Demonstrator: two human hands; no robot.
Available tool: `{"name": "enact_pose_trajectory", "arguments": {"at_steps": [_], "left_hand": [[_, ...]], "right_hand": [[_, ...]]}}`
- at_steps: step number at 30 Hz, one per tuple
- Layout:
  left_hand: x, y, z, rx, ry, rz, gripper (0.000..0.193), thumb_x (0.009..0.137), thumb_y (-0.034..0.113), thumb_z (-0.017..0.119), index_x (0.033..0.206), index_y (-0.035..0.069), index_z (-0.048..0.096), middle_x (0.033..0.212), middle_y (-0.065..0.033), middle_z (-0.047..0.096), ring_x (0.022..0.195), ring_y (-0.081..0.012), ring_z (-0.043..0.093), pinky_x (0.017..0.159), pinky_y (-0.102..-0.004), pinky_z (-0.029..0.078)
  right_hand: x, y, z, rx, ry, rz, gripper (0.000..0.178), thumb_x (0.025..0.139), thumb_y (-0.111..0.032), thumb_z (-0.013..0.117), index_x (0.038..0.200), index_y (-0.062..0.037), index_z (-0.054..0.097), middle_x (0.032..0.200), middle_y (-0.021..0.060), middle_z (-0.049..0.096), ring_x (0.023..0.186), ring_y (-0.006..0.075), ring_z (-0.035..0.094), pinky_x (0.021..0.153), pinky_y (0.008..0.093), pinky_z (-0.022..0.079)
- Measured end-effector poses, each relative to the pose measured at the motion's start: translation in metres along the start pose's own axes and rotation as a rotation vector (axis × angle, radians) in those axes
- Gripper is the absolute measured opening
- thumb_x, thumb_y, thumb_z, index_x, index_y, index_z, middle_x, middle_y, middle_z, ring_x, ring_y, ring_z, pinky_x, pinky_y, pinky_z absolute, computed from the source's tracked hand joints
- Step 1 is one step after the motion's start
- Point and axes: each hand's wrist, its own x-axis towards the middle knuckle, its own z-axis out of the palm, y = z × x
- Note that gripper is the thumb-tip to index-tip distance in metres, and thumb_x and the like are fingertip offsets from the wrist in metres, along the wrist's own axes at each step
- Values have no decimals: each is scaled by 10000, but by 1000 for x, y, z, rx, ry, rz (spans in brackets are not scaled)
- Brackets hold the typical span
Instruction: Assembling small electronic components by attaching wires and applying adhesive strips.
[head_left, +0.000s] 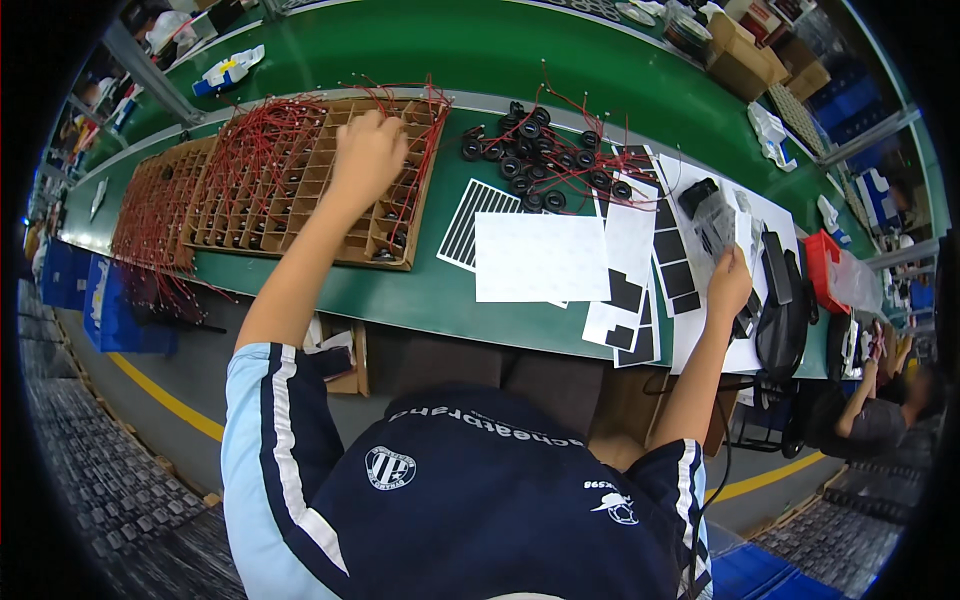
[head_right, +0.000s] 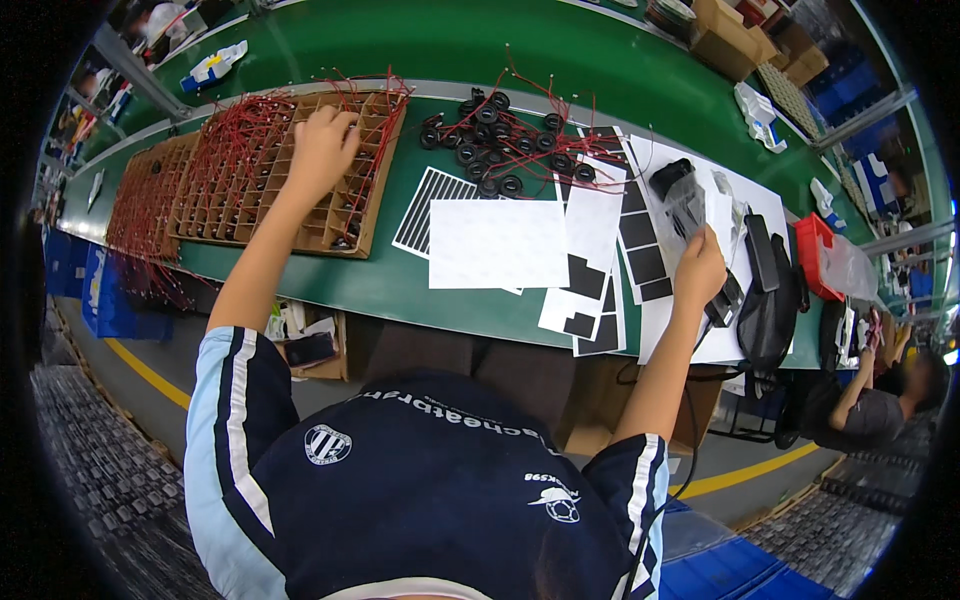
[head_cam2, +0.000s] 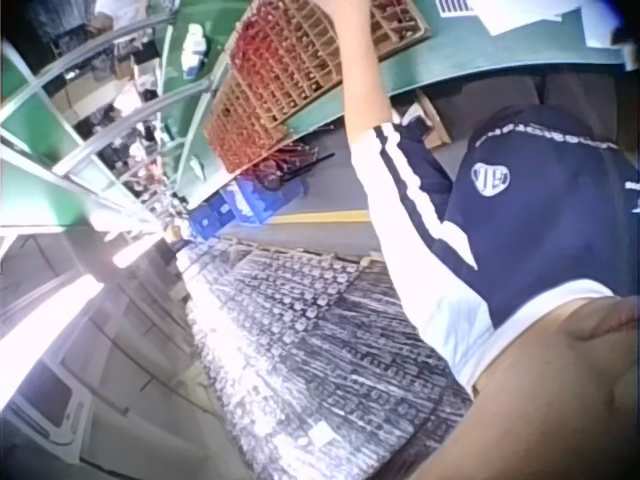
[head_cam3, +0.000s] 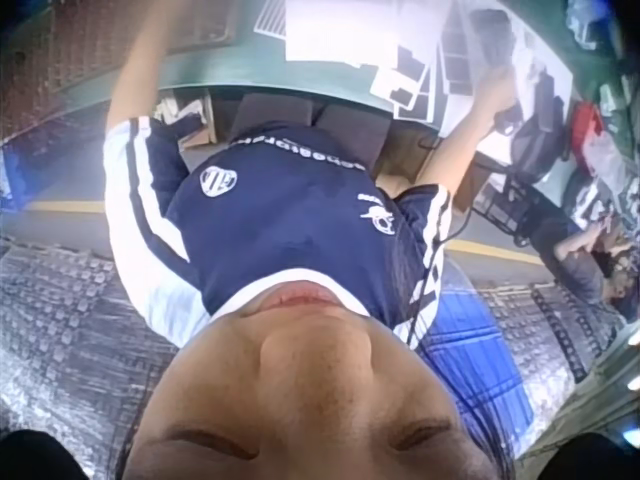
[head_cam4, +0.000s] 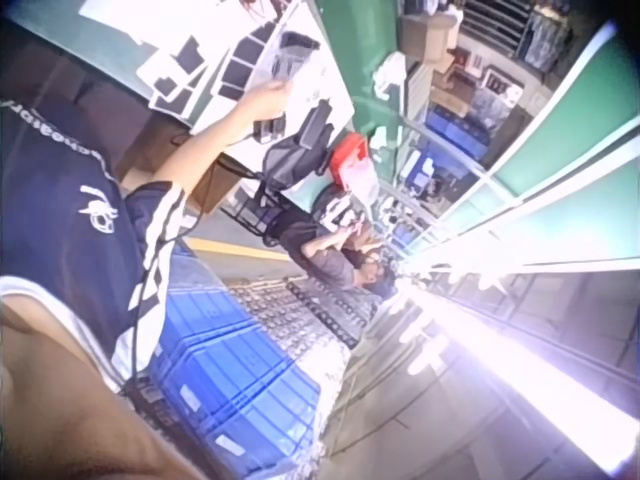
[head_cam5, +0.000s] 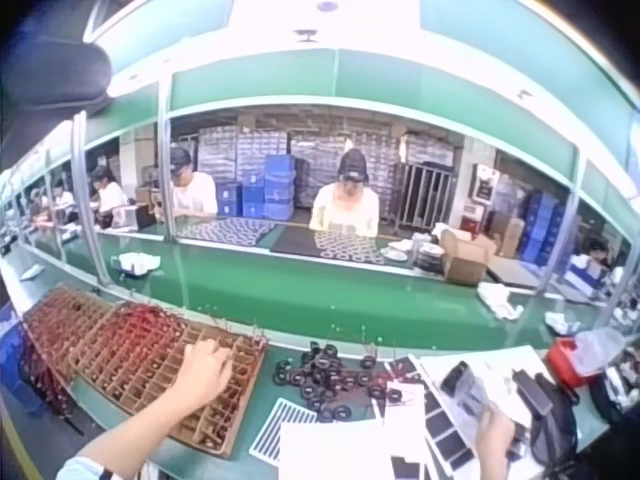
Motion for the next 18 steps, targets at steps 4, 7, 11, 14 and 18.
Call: {"name": "enact_pose_trajectory", "arguments": {"at_steps": [4,7,11,14,18], "left_hand": [[2,61,-11,-678,-333,-70,246,749,117,498,962,0,535,850,-199,555,839,-335,547,741,-391,439],[-10,87,5,-415,-665,50,335,680,174,596,977,26,543,931,-192,541,919,-317,512,786,-409,416],[-15,114,30,-208,-648,230,639,522,469,714,952,38,519,883,-158,524,873,-298,505,691,-394,407],[-14,121,27,-191,-715,189,724,494,508,722,971,16,486,904,-154,513,880,-287,485,719,-359,357],[-14,116,23,-200,-792,133,748,505,486,726,1002,1,449,844,-148,564,816,-281,535,722,-357,329]], "right_hand": [[-24,-59,-22,185,91,-217,187,809,-117,489,904,18,578,826,190,585,781,338,552,696,371,423],[-84,-121,-35,302,-134,-373,174,811,-82,474,917,26,559,855,197,572,786,352,539,701,389,419],[-147,-136,-20,475,-445,-345,197,820,-77,437,937,42,543,832,241,552,765,385,525,681,400,413],[-169,-129,-8,546,-481,-306,189,816,-81,454,919,59,527,869,221,543,719,372,519,624,379,412],[-175,-129,4,630,-442,-282,206,822,-93,454,935,66,521,832,198,533,691,350,513,617,354,412]]}}
